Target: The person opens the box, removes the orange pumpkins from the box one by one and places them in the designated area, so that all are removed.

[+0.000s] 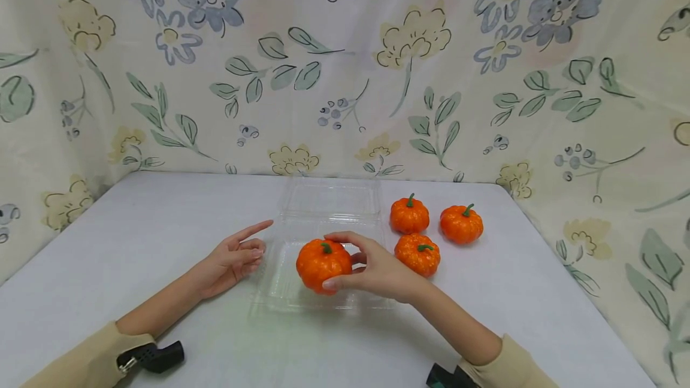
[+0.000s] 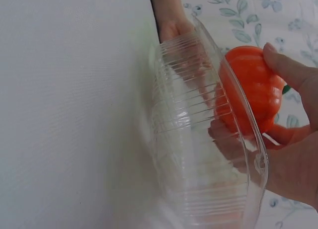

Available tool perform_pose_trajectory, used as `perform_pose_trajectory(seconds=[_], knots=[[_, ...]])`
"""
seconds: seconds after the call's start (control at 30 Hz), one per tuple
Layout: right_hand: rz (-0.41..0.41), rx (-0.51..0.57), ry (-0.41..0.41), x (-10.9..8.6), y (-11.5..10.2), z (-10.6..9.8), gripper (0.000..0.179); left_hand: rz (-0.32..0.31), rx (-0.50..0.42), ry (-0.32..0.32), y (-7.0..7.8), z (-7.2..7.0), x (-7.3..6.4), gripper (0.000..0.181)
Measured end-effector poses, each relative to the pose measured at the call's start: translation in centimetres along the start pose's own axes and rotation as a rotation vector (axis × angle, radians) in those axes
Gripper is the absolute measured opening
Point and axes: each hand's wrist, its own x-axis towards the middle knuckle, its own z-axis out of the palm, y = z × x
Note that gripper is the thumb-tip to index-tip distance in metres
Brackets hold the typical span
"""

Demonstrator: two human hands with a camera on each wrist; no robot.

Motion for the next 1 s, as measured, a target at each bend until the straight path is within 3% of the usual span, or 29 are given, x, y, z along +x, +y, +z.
perform_pose_trajectory(seconds=[1.0], knots=[[-0.036, -0.007, 0.089, -2.1, 0.4, -1.8, 0.074, 0.034, -0.038, -0.048, -0.1, -0.2, 0.0, 0.068]])
